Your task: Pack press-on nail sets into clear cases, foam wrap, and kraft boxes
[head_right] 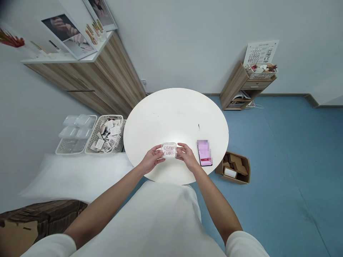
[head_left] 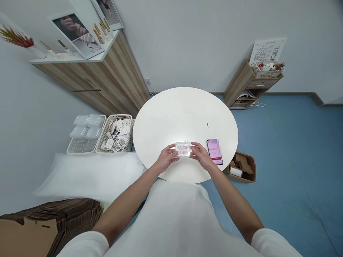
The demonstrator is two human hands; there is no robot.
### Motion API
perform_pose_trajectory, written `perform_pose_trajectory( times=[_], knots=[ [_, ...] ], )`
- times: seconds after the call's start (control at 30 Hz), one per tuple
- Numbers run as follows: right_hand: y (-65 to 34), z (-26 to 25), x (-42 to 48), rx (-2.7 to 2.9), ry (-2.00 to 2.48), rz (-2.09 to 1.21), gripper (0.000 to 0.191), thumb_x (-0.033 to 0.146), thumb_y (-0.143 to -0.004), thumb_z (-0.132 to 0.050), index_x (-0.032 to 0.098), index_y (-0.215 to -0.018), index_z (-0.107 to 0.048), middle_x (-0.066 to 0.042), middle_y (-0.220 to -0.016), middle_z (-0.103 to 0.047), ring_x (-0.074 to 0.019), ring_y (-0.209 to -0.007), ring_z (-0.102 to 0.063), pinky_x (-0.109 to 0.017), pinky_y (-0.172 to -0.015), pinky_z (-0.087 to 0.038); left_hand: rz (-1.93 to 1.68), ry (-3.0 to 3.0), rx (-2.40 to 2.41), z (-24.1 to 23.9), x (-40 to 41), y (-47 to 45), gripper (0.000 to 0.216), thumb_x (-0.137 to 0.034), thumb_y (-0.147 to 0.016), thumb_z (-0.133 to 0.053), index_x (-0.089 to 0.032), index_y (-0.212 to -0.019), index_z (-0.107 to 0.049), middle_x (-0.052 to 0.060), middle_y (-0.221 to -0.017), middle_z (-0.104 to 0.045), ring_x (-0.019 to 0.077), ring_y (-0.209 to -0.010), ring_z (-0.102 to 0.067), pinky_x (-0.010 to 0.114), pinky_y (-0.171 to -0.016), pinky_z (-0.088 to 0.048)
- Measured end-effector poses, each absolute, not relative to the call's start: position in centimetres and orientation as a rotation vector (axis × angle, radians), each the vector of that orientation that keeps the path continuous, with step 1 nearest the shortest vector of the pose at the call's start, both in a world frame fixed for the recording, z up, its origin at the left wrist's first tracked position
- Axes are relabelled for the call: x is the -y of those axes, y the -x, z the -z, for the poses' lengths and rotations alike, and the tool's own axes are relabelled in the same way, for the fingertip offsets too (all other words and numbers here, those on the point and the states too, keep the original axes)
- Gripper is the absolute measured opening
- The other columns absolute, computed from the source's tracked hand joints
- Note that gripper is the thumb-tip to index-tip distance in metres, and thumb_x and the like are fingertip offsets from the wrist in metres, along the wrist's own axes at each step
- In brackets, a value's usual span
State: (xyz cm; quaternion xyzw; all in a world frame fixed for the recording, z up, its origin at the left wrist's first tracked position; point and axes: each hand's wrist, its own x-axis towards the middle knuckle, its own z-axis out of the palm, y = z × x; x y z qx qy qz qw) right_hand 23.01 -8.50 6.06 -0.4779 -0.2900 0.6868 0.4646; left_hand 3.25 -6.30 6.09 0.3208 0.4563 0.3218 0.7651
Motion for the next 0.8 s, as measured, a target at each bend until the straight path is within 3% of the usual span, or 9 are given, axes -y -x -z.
perform_pose_trajectory(
  times=[0.13, 0.23, 0.33, 0.53, 0.8],
  knots=[
    [-22.8, -5.3, 8.9, 0.771, 1.331, -1.646, 0.036, 0.035, -0.062, -0.068, 0.022, -0.094, -0.057, 0.002, -0.073, -0.056, -0.0114, -0.065, -0.058, -0.034, -0.070, -0.052, -0.751, -0.720, -1.065, -5.3, 6.9, -3.7, 0.056, -0.030, -0.066, -0.069, -0.026, -0.117, -0.046, 0.002, -0.091, -0.059, 0.0140, -0.083, -0.059, 0.037, -0.082, -0.047],
    [-23.1, -4.8, 9.0, 0.759, 1.383, -1.574, 0.036, 0.035, -0.061, -0.069, 0.021, -0.092, -0.058, 0.002, -0.074, -0.057, -0.0110, -0.063, -0.057, -0.033, -0.068, -0.052, -0.724, -0.720, -1.098, -5.0, 7.3, -3.9, 0.051, -0.040, -0.069, -0.064, -0.024, -0.114, -0.048, 0.005, -0.096, -0.060, 0.0175, -0.089, -0.059, 0.038, -0.082, -0.044],
    [-23.8, -4.2, 9.3, 0.743, 1.373, -1.567, 0.037, 0.036, -0.061, -0.068, 0.021, -0.093, -0.058, 0.001, -0.074, -0.058, -0.0114, -0.063, -0.057, -0.034, -0.067, -0.052, -0.586, -0.785, -1.144, -4.8, 7.8, -4.1, 0.040, -0.050, -0.071, -0.057, -0.018, -0.094, -0.060, 0.009, -0.097, -0.063, 0.0213, -0.094, -0.058, 0.037, -0.081, -0.042],
    [-24.6, -3.2, 10.0, 0.742, 1.352, -1.569, 0.040, 0.036, -0.060, -0.068, 0.020, -0.095, -0.057, 0.001, -0.071, -0.057, -0.0120, -0.064, -0.056, -0.034, -0.067, -0.051, -0.523, -0.991, -1.239, -4.5, 8.7, -5.1, 0.034, -0.049, -0.071, -0.056, -0.016, -0.076, -0.062, 0.007, -0.079, -0.066, 0.0184, -0.079, -0.060, 0.033, -0.076, -0.040],
    [-25.3, -2.8, 10.0, 0.849, 1.331, -1.575, 0.044, 0.038, -0.065, -0.065, 0.020, -0.102, -0.051, 0.001, -0.074, -0.055, -0.0122, -0.067, -0.055, -0.034, -0.069, -0.049, -0.550, -1.097, -1.311, -3.9, 9.0, -6.2, 0.032, -0.048, -0.073, -0.053, -0.017, -0.073, -0.060, 0.005, -0.073, -0.064, 0.0167, -0.074, -0.057, 0.030, -0.069, -0.040]
  ],
)
